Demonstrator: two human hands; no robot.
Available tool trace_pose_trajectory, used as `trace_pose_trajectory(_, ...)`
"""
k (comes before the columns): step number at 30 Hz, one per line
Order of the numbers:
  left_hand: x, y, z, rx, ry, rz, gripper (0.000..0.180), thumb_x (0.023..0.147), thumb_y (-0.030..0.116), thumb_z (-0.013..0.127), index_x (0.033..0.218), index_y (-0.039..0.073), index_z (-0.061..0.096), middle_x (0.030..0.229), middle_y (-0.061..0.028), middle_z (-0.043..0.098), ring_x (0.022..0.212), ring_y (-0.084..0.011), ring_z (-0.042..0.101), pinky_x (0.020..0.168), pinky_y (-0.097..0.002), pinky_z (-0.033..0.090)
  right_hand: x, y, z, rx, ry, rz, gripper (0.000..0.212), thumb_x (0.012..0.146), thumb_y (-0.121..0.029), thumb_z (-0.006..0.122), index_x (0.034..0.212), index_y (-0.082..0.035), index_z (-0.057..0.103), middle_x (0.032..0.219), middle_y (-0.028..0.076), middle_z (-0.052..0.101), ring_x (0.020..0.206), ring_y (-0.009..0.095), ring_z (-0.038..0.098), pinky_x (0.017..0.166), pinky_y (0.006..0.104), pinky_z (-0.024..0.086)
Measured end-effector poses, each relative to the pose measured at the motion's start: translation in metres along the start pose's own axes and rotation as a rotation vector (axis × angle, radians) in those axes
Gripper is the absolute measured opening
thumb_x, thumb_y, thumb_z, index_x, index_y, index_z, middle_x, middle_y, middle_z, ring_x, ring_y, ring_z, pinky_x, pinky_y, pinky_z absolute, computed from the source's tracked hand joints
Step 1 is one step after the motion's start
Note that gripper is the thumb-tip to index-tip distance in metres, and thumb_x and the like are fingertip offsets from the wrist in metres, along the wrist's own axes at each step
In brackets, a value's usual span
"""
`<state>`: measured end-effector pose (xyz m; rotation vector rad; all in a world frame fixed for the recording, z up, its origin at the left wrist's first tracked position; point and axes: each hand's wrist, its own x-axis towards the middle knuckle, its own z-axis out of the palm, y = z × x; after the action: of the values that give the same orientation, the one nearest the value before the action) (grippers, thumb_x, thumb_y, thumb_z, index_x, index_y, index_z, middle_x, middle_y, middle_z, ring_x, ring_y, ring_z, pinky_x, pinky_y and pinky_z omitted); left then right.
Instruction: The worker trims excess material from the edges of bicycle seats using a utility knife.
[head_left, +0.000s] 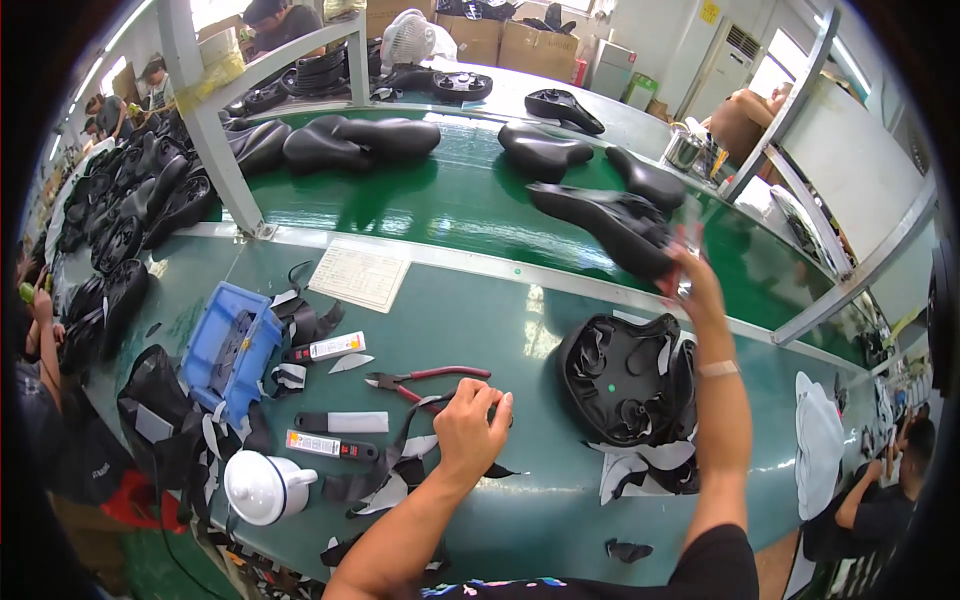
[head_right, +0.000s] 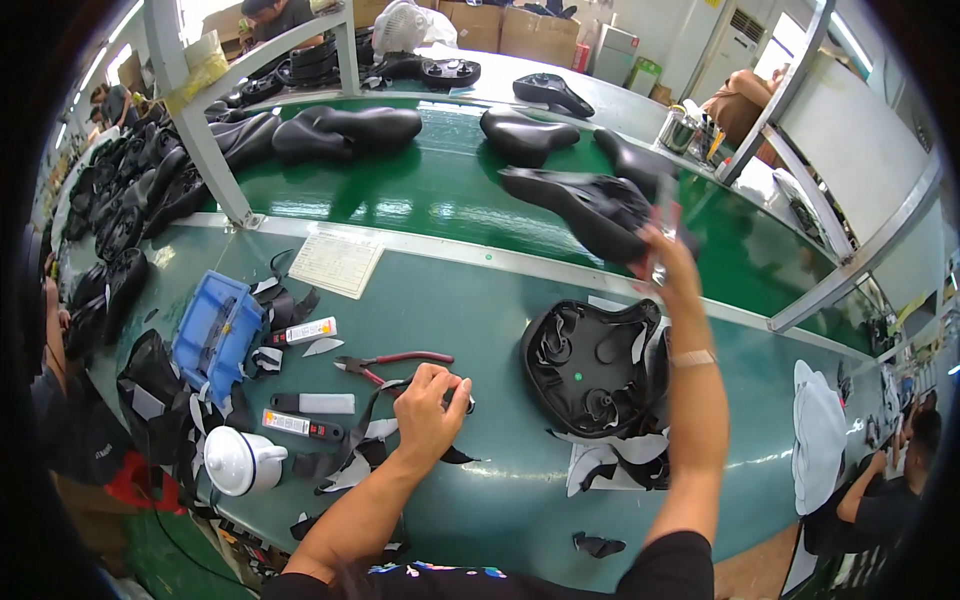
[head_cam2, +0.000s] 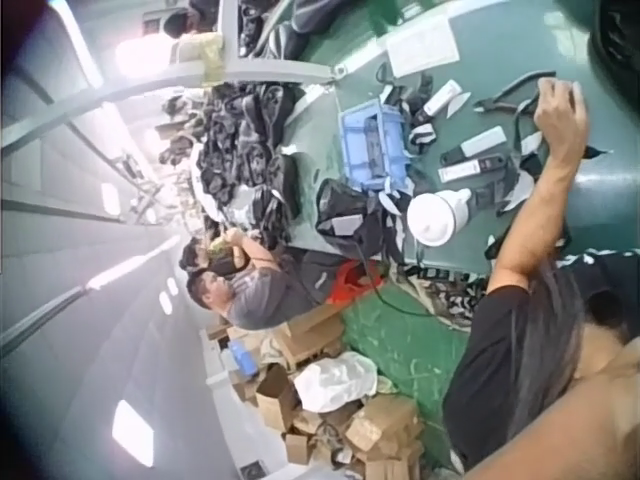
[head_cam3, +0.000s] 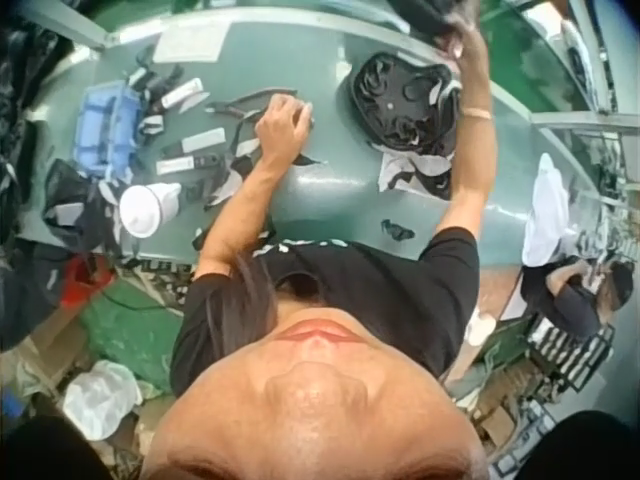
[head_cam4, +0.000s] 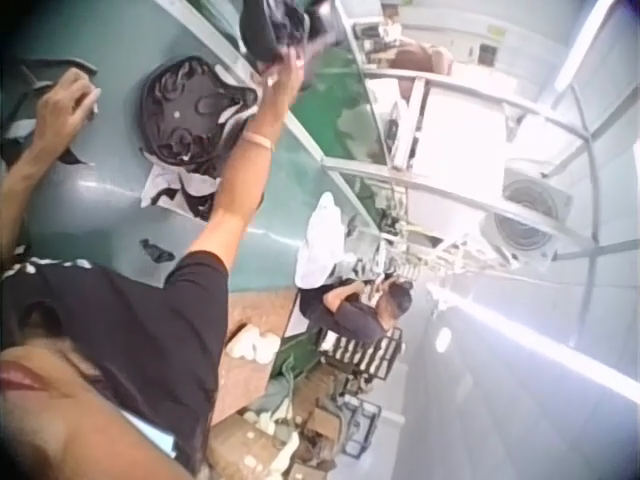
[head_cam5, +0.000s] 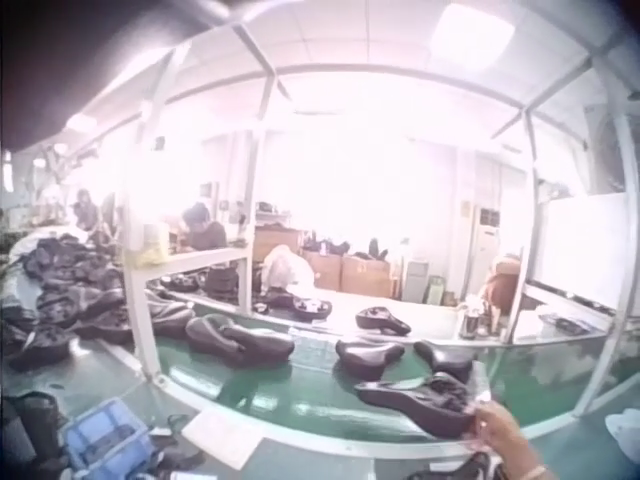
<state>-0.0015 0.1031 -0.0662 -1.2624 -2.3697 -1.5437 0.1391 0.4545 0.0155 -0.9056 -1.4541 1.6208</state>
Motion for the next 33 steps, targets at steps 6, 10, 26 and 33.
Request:
trace_pose_trajectory(6, -0.002, 0.006, 0.01, 0.031, 0.022, 0.07, 0.014, 0.078, 0.021, 0.069, 0.072, 0.009, 0.064, 0.078, 0.0, 0.059, 0.056, -0.0204, 0.056, 0.051, -0.0345, 0.043, -0.203, -0.047, -0.151, -0.366, 0.332, 0.05, 0.026, 0.08, -0.024, 0.067, 0.099, -0.011, 0.055, 0.07, -0.001, 0.052, 0.053, 0.011, 0.053, 0.043, 0.0262, 0.044)
trace_pose_trajectory(10, -0.002, 0.009, 0.012, 0.016, 0.015, 0.073, 0.014, 0.078, 0.02, 0.069, 0.072, 0.009, 0.063, 0.078, -0.0003, 0.059, 0.056, -0.0203, 0.056, 0.051, -0.0346, 0.043, -0.256, -0.092, -0.117, -1.029, 0.337, 0.175, 0.021, 0.081, -0.019, 0.067, 0.094, -0.006, 0.056, 0.059, 0.001, 0.052, 0.045, 0.01, 0.051, 0.041, 0.0234, 0.041)
trace_pose_trajectory(26, -0.009, 0.016, -0.016, -0.135, -0.218, 0.0, 0.012, 0.076, 0.017, 0.072, 0.074, 0.007, 0.064, 0.08, -0.0042, 0.06, 0.063, -0.0222, 0.055, 0.057, -0.0343, 0.041, 0.208, 0.092, 0.242, 0.351, -0.165, 0.122, 0.05, 0.077, -0.014, 0.068, 0.12, -0.025, 0.044, 0.086, 0.007, 0.052, 0.063, 0.024, 0.055, 0.054, 0.0415, 0.05)
trace_pose_trajectory(33, -0.008, 0.014, -0.007, -0.213, -0.226, 0.066, 0.012, 0.075, 0.018, 0.072, 0.075, 0.008, 0.065, 0.08, -0.0029, 0.06, 0.064, -0.0209, 0.056, 0.057, -0.0329, 0.04, 0.228, 0.081, 0.196, 0.662, 0.155, 0.079, 0.029, 0.075, -0.015, 0.07, 0.1, -0.014, 0.055, 0.096, 0.008, 0.055, 0.082, 0.039, 0.06, 0.074, 0.0609, 0.051)
